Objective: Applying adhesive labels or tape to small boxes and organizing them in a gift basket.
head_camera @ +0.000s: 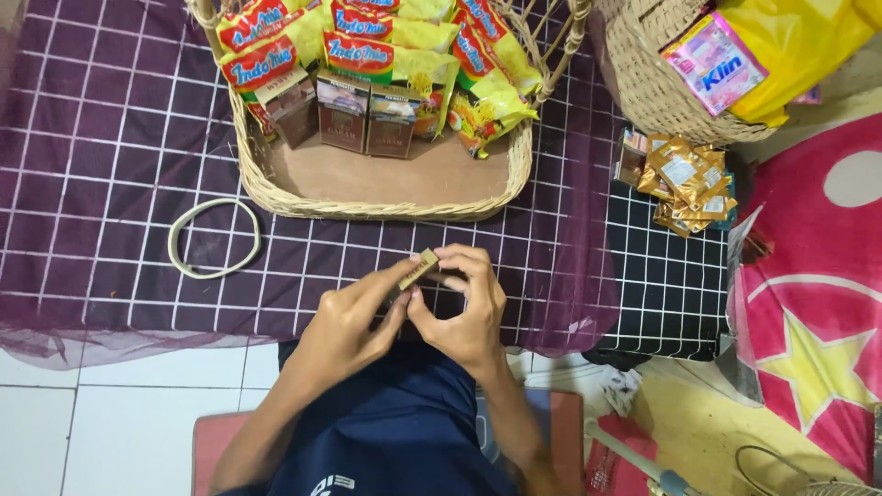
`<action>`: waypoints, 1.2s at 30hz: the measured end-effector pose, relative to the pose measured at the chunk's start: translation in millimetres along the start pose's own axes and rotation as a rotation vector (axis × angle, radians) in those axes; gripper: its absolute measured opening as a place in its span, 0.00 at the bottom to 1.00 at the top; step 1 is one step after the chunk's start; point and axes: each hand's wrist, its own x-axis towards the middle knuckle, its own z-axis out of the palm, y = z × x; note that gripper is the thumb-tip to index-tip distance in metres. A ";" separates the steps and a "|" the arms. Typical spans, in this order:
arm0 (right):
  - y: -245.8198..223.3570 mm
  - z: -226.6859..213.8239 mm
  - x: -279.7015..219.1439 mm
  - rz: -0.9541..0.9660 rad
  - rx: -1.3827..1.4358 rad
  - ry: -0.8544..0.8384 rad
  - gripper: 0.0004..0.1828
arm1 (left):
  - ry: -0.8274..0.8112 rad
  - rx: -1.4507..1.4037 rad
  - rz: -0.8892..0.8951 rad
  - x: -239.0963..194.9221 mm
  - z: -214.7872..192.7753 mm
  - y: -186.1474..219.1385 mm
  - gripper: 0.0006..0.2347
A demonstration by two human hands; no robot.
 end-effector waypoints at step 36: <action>0.7 -1.5 -18.4 0.143 -0.035 -0.168 0.24 | -0.112 -0.123 -0.058 -17.0 -10.1 -5.6 0.16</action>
